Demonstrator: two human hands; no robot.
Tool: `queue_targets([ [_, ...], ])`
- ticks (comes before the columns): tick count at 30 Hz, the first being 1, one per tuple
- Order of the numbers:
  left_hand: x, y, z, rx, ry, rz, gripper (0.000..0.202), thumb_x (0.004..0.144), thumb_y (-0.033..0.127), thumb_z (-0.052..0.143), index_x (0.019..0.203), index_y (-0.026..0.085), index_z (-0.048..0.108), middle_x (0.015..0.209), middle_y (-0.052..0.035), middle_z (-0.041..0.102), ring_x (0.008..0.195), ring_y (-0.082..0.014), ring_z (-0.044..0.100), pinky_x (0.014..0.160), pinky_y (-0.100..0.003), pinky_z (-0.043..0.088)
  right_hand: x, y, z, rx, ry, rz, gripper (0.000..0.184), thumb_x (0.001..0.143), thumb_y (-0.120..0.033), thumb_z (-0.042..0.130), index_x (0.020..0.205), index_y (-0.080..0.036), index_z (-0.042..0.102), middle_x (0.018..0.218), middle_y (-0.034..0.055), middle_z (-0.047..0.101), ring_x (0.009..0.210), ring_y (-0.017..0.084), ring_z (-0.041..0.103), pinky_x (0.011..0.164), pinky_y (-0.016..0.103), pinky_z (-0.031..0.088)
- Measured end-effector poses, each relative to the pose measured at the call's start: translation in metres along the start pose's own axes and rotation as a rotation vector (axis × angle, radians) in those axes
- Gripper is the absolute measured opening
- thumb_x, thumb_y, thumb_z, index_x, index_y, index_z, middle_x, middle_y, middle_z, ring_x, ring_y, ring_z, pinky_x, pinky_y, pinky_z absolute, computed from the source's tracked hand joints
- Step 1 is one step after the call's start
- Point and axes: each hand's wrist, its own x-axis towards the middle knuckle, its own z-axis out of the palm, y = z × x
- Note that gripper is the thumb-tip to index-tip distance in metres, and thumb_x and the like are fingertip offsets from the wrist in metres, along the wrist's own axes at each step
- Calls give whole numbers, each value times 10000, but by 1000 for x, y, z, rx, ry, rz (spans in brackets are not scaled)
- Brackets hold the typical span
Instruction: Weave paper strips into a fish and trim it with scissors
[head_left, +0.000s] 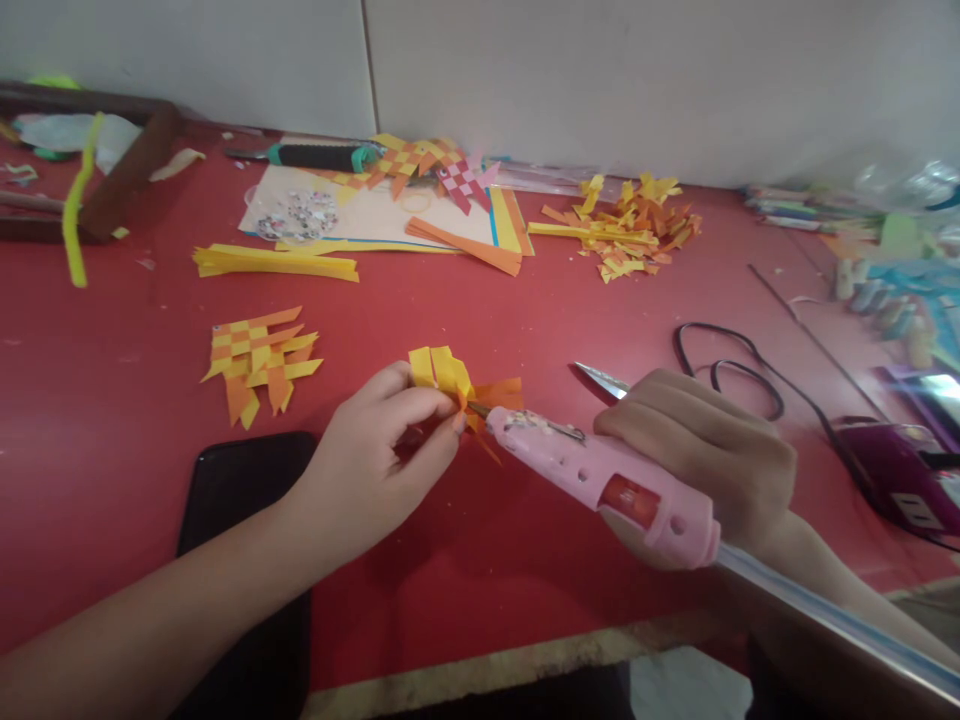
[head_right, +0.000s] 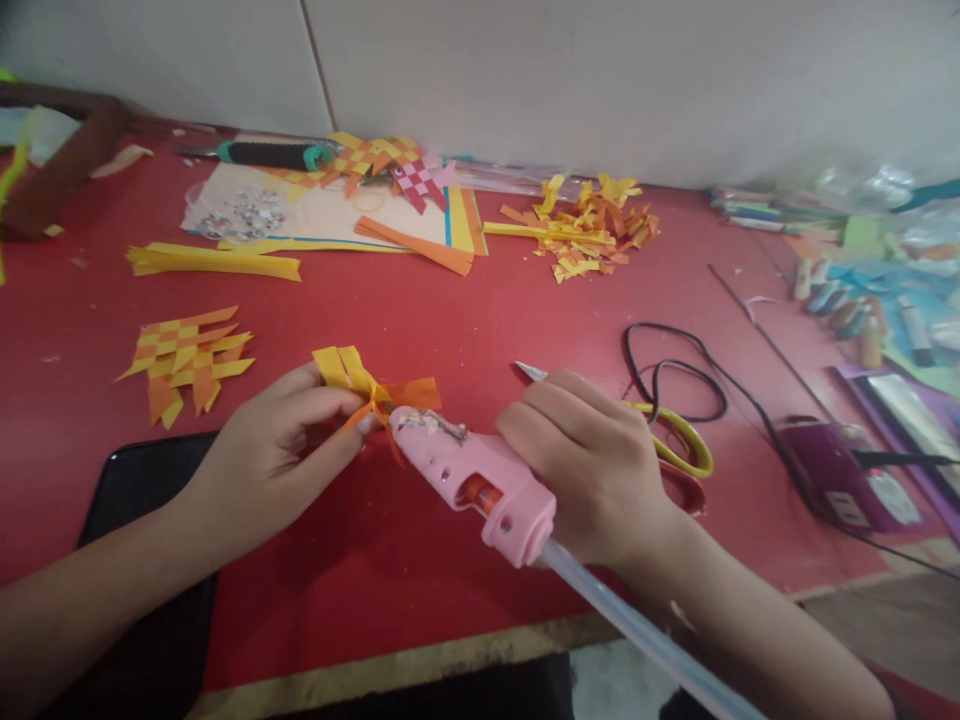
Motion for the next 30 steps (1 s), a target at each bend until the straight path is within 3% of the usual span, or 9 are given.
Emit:
queue_targets([
  [14,1,2,0,-48,-45,-62,248,901,265,510,684,192,604,717,-3,488,590,-115,513,515,-253,412,1,-1,4,-48,33,-24,169,832,-114,554,704,-204,490,628,36,527,596,186,510,530,339,407],
  [19,0,2,-1,-67,-36,-100,289,911,318,530,659,196,602,682,9,480,574,-110,505,504,-245,419,-2,2,1,-49,116,-31,87,837,-96,568,853,-181,578,685,47,587,641,194,578,583,338,456],
  [22,0,0,-2,-197,-8,-176,301,947,368,490,754,212,658,772,-4,559,674,-130,593,586,-255,500,-6,14,-2,-138,249,9,135,810,-147,608,941,-178,621,703,38,592,601,169,556,587,316,450],
  [24,0,-2,-1,-321,14,-230,273,964,340,453,860,227,679,894,-7,607,701,-122,636,636,-260,544,-7,25,-3,-266,264,89,159,787,-186,611,946,-192,627,701,31,605,596,171,553,601,313,442],
  [27,-1,-5,0,-379,35,-251,183,936,271,497,942,243,678,952,-2,627,662,-101,644,618,-239,558,-7,43,-1,-504,-16,266,274,797,-194,559,1063,-169,619,833,89,665,759,243,601,712,374,430],
  [30,-2,-5,2,-388,57,-203,87,887,221,575,909,238,657,942,-7,641,754,-128,659,602,-220,557,-8,58,5,-611,-341,415,385,840,-146,475,1200,-179,606,985,126,654,933,306,577,789,433,392],
])
